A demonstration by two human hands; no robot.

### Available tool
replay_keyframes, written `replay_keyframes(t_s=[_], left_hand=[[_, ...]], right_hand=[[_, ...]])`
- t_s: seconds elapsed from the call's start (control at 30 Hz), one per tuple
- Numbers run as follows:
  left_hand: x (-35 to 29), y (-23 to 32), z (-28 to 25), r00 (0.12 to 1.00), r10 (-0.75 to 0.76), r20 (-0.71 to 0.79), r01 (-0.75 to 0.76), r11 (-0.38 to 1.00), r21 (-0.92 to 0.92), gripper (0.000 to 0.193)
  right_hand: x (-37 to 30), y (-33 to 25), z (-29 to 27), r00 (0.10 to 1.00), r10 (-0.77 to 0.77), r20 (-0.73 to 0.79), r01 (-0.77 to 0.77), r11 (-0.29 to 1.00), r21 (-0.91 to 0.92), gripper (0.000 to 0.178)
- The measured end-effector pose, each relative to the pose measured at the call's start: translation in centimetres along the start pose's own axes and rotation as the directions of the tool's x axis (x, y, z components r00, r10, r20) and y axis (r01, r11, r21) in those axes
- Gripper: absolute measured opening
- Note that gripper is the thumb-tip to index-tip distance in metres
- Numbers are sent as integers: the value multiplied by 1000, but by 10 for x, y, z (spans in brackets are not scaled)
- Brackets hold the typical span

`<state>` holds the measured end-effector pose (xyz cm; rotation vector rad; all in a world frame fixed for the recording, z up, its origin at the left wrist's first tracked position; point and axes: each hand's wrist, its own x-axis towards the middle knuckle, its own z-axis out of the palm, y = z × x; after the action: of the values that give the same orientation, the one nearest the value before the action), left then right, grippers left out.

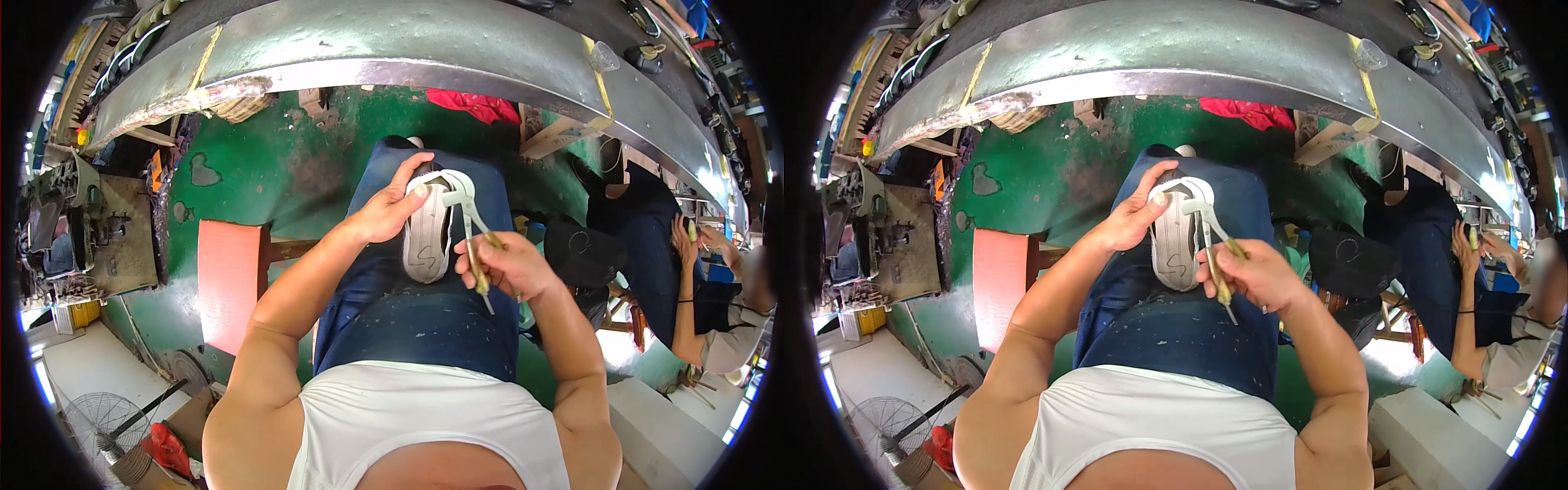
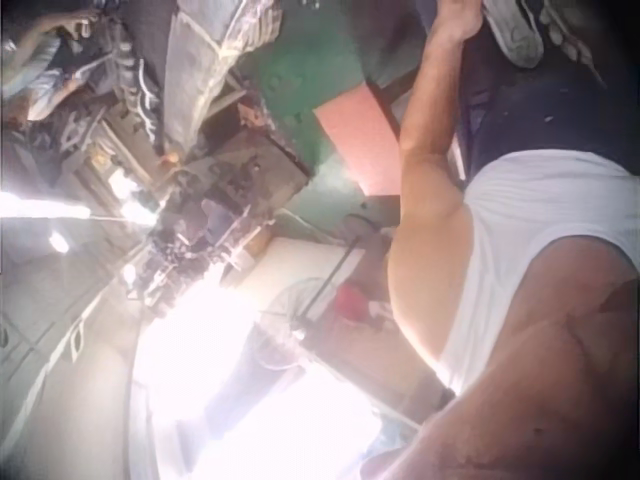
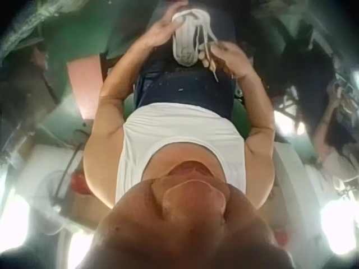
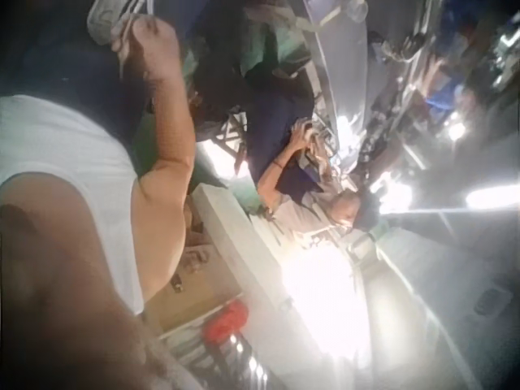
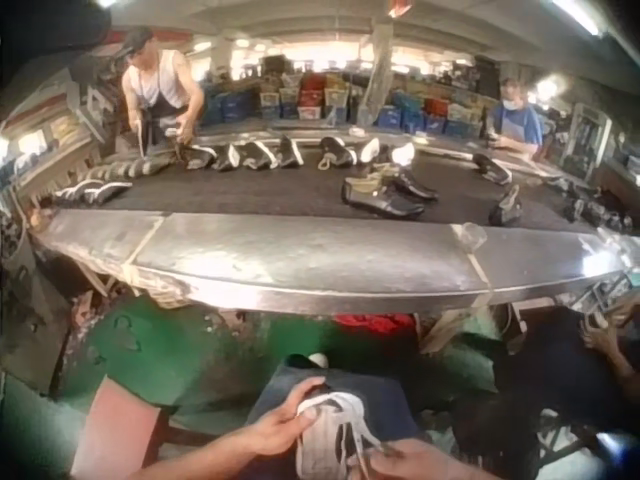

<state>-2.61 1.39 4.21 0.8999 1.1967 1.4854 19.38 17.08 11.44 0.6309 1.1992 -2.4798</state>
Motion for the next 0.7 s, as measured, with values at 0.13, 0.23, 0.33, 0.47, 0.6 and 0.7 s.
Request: replay_keyframes(t_s=[0.13,0.23,0.33,0.47,0.6,0.7], left_hand=[[11,-25,-11,1000,17,7,-18,950,312,61],[18,-31,-9,986,160,-38,-113,824,555,61],[23,-6,0,998,-13,-67,43,881,472,59],[26,-19,-4,989,62,-133,-5,919,395,54],[30,-35,-14,962,95,-257,7,929,371,45],[36,-48,-24,935,192,-297,-32,883,469,40]], right_hand=[[-2,-1,1,991,-73,-116,22,921,-388,34],[-5,-25,-2,987,42,-153,-96,924,-370,30],[1,-37,-5,975,131,-182,-177,947,-267,28],[31,-1,-20,960,-94,-264,-65,842,-535,22],[73,45,-35,840,-496,-220,81,516,-853,21],[87,62,-39,722,-664,-195,92,371,-924,22]])
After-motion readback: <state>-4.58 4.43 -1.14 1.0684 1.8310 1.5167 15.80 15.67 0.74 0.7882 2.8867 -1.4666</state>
